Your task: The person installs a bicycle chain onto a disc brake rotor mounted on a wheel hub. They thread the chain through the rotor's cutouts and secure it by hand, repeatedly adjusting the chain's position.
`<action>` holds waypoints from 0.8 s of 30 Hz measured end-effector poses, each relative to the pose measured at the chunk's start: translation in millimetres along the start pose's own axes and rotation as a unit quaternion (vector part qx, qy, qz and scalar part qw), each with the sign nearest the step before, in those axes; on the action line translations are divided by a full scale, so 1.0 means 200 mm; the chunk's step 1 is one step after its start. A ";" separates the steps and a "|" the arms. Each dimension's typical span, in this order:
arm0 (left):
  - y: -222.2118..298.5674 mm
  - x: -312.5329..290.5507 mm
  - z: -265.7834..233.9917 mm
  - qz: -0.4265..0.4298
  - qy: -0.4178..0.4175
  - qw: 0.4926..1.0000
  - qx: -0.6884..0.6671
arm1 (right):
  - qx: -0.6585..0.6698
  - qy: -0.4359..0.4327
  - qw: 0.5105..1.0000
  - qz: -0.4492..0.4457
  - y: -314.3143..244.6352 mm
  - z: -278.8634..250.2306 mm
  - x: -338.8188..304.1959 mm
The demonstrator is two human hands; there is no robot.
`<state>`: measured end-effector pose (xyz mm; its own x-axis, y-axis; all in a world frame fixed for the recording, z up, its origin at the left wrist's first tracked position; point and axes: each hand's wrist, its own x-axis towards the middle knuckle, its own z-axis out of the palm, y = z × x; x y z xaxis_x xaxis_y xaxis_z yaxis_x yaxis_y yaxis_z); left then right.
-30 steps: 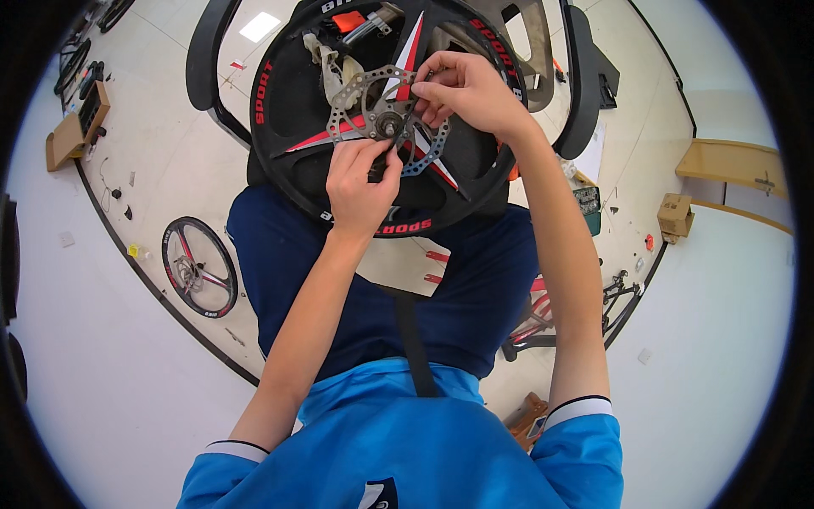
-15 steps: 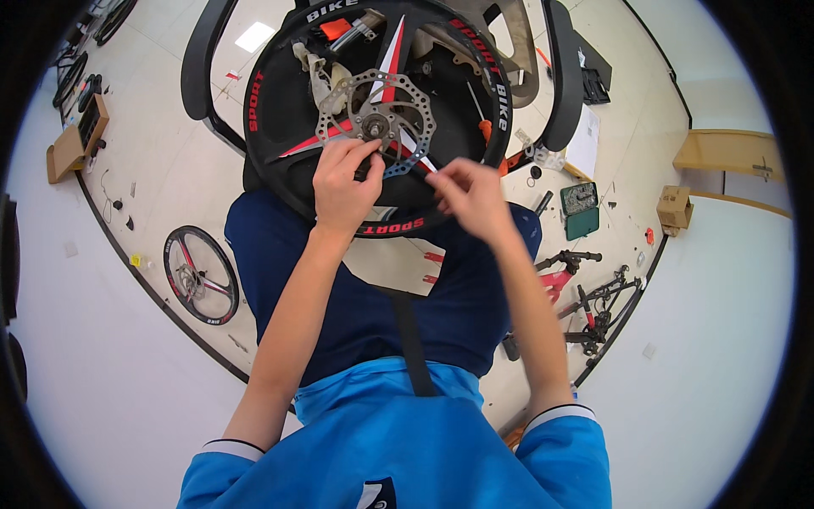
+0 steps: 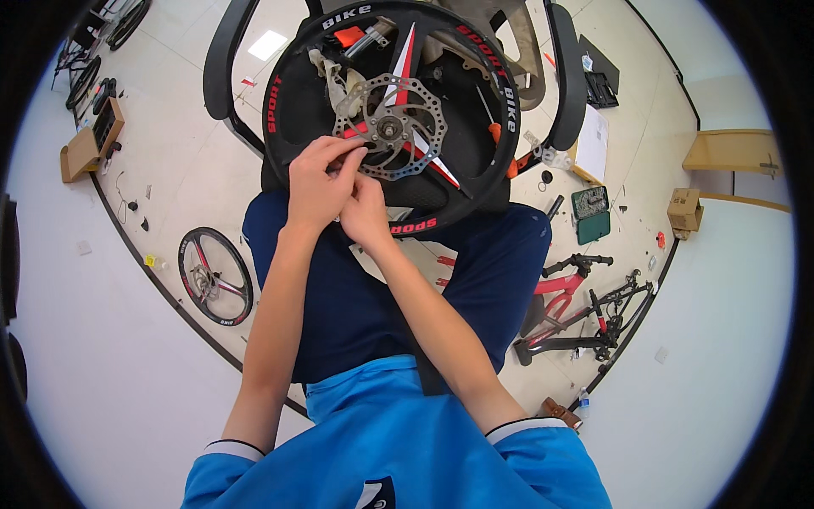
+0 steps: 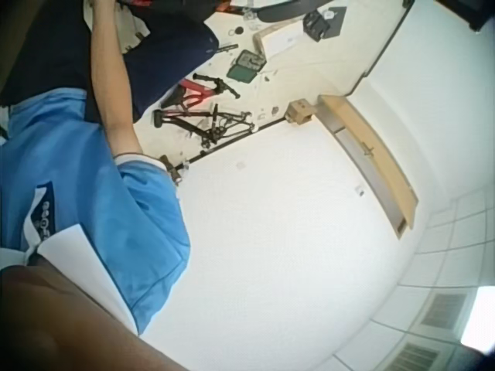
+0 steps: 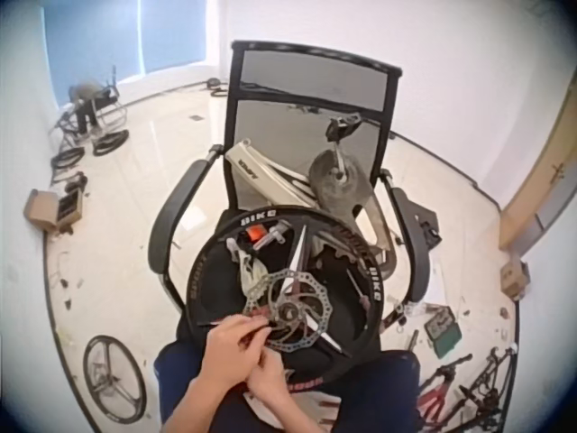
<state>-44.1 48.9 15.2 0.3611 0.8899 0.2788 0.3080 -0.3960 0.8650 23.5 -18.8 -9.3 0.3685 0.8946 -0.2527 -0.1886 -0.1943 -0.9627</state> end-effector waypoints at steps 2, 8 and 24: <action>0.00 0.02 -0.05 0.031 -0.007 0.999 0.034 | 0.033 -0.019 0.999 0.035 0.00 0.00 0.07; 0.06 0.08 -0.11 0.033 -0.025 0.998 0.037 | 0.121 -0.076 0.986 0.086 -0.03 -0.01 0.10; 0.09 -0.04 0.02 -0.178 -0.068 0.973 -0.132 | -0.427 -0.247 0.868 -0.061 -0.24 -0.57 -0.07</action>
<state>-37.7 33.5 25.9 0.3913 0.9148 -0.1002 0.2044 0.0198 0.9787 131.0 -67.3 29.3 -0.1362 0.9521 -0.2736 0.6449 -0.1244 -0.7541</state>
